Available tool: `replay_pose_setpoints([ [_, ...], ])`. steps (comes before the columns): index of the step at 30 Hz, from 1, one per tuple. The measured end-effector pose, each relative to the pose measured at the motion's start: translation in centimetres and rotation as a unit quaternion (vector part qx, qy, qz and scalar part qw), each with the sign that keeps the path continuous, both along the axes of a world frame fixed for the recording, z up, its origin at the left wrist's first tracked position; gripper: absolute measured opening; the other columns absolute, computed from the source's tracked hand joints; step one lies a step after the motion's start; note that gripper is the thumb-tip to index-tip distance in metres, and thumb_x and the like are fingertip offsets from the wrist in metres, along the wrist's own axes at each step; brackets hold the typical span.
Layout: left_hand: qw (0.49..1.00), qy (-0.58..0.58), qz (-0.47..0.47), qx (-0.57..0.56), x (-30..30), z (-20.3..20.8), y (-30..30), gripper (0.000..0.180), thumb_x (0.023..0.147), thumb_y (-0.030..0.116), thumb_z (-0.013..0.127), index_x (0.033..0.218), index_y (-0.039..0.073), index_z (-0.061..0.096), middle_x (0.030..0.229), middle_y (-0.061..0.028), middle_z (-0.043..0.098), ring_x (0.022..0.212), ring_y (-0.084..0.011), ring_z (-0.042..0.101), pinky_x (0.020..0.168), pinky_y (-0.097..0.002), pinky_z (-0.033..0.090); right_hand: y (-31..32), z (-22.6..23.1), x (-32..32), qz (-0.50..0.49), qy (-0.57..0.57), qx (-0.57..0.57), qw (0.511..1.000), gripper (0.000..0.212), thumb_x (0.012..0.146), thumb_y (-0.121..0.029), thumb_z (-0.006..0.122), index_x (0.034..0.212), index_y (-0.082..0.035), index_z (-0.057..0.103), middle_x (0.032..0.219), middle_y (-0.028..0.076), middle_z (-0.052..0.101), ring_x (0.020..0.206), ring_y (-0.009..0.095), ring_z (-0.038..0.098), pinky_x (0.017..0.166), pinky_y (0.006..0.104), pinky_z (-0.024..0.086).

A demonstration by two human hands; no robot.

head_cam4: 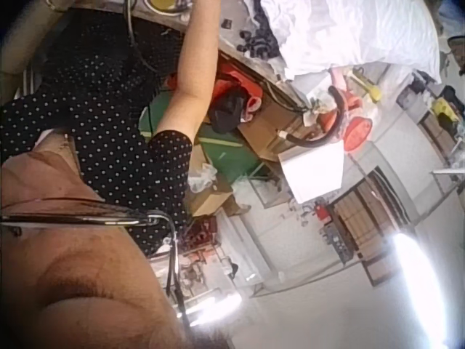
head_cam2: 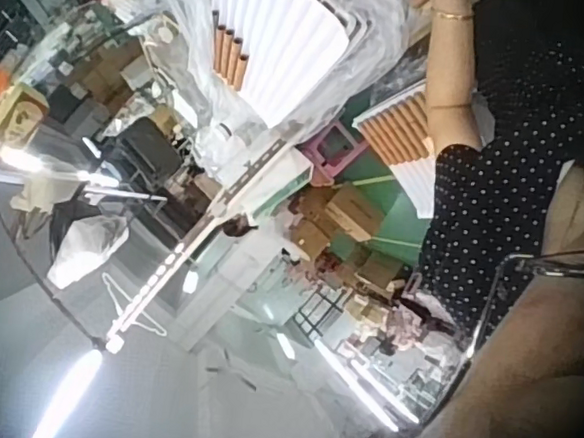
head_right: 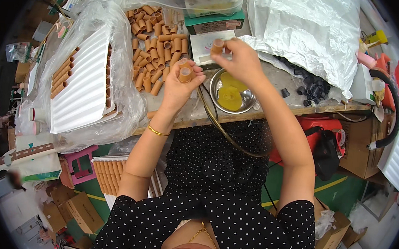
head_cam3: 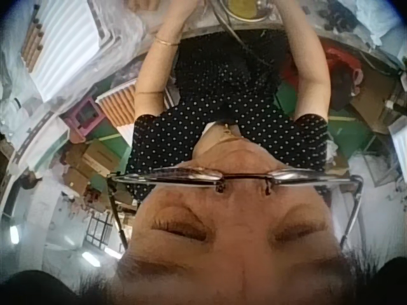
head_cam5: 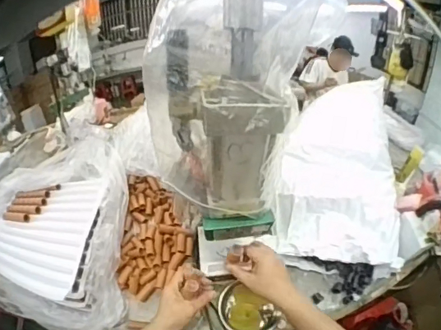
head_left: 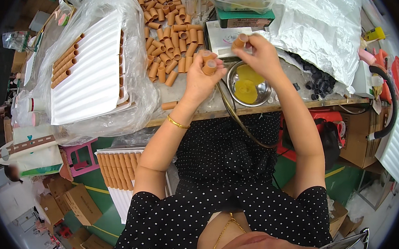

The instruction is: The recorder is packaging small brown tubes into a tray and applying black caps to some of them.

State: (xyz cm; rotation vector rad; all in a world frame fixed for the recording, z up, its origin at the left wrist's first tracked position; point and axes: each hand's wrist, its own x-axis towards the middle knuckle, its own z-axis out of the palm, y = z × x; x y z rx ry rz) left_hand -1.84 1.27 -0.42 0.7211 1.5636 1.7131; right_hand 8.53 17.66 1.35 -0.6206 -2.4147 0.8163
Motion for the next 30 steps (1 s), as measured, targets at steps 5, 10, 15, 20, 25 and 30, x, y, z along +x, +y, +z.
replay_pose_setpoints([
  [5, 1.000, -0.006, 0.026, 0.016, 0.8, 0.1, -0.4, 0.035, 0.078, -0.005, 0.065, 0.109, 0.000, 0.048, 0.096, -0.0081, 0.060, 0.090, -0.0139, 0.060, 0.083, -0.0267, 0.050, 3.1, -2.6, -2.9, 0.017, 0.019, 0.068, 0.997, 0.034, 0.071, -0.038, 0.071, 0.084, -0.007, 0.067, 0.075, 0.007, 0.062, 0.074, 0.026, 0.059, 0.074, 0.0357, 0.041],
  [10, 0.999, -0.026, 0.020, 0.021, 0.8, 0.2, -1.4, 0.031, 0.079, -0.001, 0.065, 0.106, 0.000, 0.050, 0.097, -0.0073, 0.061, 0.089, -0.0124, 0.060, 0.080, -0.0253, 0.050, 2.9, -1.8, -2.3, 0.006, -0.010, 0.094, 0.996, 0.037, 0.070, -0.040, 0.072, 0.086, -0.006, 0.068, 0.073, 0.008, 0.062, 0.071, 0.025, 0.058, 0.072, 0.0349, 0.042],
  [15, 0.998, -0.031, 0.043, 0.032, 0.0, 0.7, -1.5, 0.033, 0.077, -0.006, 0.066, 0.106, 0.001, 0.050, 0.105, -0.0106, 0.059, 0.092, -0.0164, 0.061, 0.086, -0.0298, 0.050, 0.8, -1.0, -2.0, 0.092, 0.032, -0.165, 0.981, 0.035, 0.070, -0.034, 0.075, 0.088, -0.004, 0.068, 0.066, 0.003, 0.054, 0.063, 0.014, 0.050, 0.058, 0.0270, 0.040],
  [20, 0.965, -0.183, -0.163, 0.092, -0.8, 0.8, -3.4, 0.041, 0.073, -0.001, 0.073, 0.106, 0.004, 0.051, 0.105, -0.0055, 0.058, 0.096, -0.0140, 0.057, 0.082, -0.0264, 0.049, -2.9, 2.7, 1.6, 0.302, -0.040, -0.198, 0.932, 0.030, 0.072, -0.023, 0.076, 0.093, -0.004, 0.065, 0.074, -0.001, 0.052, 0.066, 0.009, 0.046, 0.062, 0.0247, 0.040],
  [25, 0.979, -0.120, -0.149, 0.075, 0.5, 0.7, -4.4, 0.043, 0.071, -0.002, 0.075, 0.106, 0.006, 0.051, 0.099, -0.0021, 0.057, 0.090, -0.0108, 0.055, 0.079, -0.0250, 0.048, -4.1, 2.8, 3.0, 0.314, -0.014, -0.270, 0.910, 0.032, 0.078, -0.017, 0.070, 0.105, -0.004, 0.061, 0.084, 0.000, 0.056, 0.074, 0.010, 0.049, 0.069, 0.0252, 0.042],
  [30, 0.976, 0.220, 0.002, 0.000, 2.7, 2.0, -6.1, 0.045, 0.068, 0.002, 0.076, 0.103, 0.005, 0.048, 0.093, -0.0051, 0.055, 0.086, -0.0136, 0.056, 0.076, -0.0271, 0.047, -7.1, 2.8, 3.0, 0.182, -0.025, -0.236, 0.954, 0.025, 0.082, -0.016, 0.066, 0.101, -0.002, 0.061, 0.083, 0.005, 0.062, 0.070, 0.012, 0.055, 0.067, 0.0261, 0.047],
])
